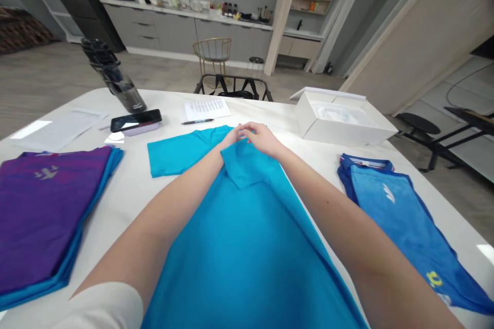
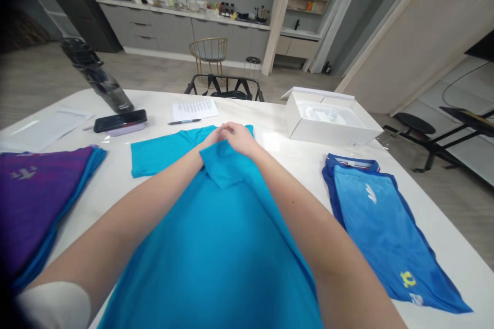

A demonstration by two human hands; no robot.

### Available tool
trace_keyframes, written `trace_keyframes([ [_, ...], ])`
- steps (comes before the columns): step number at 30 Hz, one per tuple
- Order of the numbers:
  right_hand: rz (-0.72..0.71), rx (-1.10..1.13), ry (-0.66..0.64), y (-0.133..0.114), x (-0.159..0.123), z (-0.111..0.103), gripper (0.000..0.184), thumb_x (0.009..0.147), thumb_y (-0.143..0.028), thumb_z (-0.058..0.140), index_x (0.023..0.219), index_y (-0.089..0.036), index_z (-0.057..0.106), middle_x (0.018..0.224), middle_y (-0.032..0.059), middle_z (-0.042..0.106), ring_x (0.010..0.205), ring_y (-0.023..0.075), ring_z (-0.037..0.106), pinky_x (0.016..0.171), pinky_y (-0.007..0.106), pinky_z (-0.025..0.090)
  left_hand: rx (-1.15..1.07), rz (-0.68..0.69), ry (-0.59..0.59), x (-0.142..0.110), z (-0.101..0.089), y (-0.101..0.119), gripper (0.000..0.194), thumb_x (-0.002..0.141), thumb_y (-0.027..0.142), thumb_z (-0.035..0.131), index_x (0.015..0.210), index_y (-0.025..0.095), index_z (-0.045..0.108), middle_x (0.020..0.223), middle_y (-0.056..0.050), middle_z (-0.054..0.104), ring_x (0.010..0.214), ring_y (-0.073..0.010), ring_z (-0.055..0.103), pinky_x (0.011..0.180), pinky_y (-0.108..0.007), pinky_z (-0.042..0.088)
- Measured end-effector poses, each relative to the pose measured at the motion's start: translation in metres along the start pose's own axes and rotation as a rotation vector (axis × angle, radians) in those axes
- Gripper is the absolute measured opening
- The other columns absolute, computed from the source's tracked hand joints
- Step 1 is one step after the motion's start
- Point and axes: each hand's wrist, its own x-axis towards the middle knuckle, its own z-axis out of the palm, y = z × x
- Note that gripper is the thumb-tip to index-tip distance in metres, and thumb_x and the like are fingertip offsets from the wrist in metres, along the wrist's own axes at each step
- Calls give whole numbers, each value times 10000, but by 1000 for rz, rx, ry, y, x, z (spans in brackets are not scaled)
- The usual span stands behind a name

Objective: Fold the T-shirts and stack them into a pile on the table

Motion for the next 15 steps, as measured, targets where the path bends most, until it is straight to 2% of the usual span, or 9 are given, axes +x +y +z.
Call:
trace_keyframes([
  [2,60,-275,118,29,8,6,390,933,-127,442,1219,-189,700,1264,130,680,1167,265,601,1029,447,487,-83,-73,-136,-18,-22,-8,559,961,665,501,1127,174,709,1014,-143,778,974,-296,750,826,-427,634],
  [4,178,-517,144,57,13,4,507,923,-125,422,1369,-230,641,1441,159,571,1322,350,484,1049,564,453,-152,-165,-256,-34,-36,-14,550,924,662,566,1115,168,713,1108,-152,770,1021,-288,742,856,-397,620],
  [5,232,-582,125,69,15,2,563,930,-135,410,1450,-267,582,1516,156,508,1356,373,448,1039,604,448,-106,-180,-253,-41,-40,-17,517,890,634,634,1102,171,718,1137,-148,768,1049,-290,734,875,-382,607],
  [7,259,-659,79,86,20,-1,620,951,-172,397,1545,-331,470,1619,126,391,1420,383,373,1040,651,430,117,-131,-146,-53,-41,-21,477,801,565,765,1083,182,730,1186,-134,763,1123,-307,707,933,-368,568],
  [9,213,-713,39,96,25,-1,550,985,-239,394,1512,-353,505,1655,100,340,1468,376,307,1064,682,394,368,-35,-40,-62,-36,-25,477,738,487,839,1092,185,735,1238,-135,748,1207,-337,664,1006,-382,520],
  [12,203,-735,34,103,32,-1,384,998,-326,443,1305,-288,670,1599,129,408,1458,372,318,1073,677,384,566,66,-15,-73,-28,-28,337,805,320,786,1106,175,742,1244,-150,742,1246,-355,639,1048,-421,483],
  [15,248,-668,86,106,38,-9,312,966,-307,495,1185,-232,704,1452,161,531,1348,353,452,1031,593,455,441,144,-1,-82,-28,-21,258,857,252,723,1109,198,737,1210,-106,754,1194,-309,667,1025,-402,500],
])
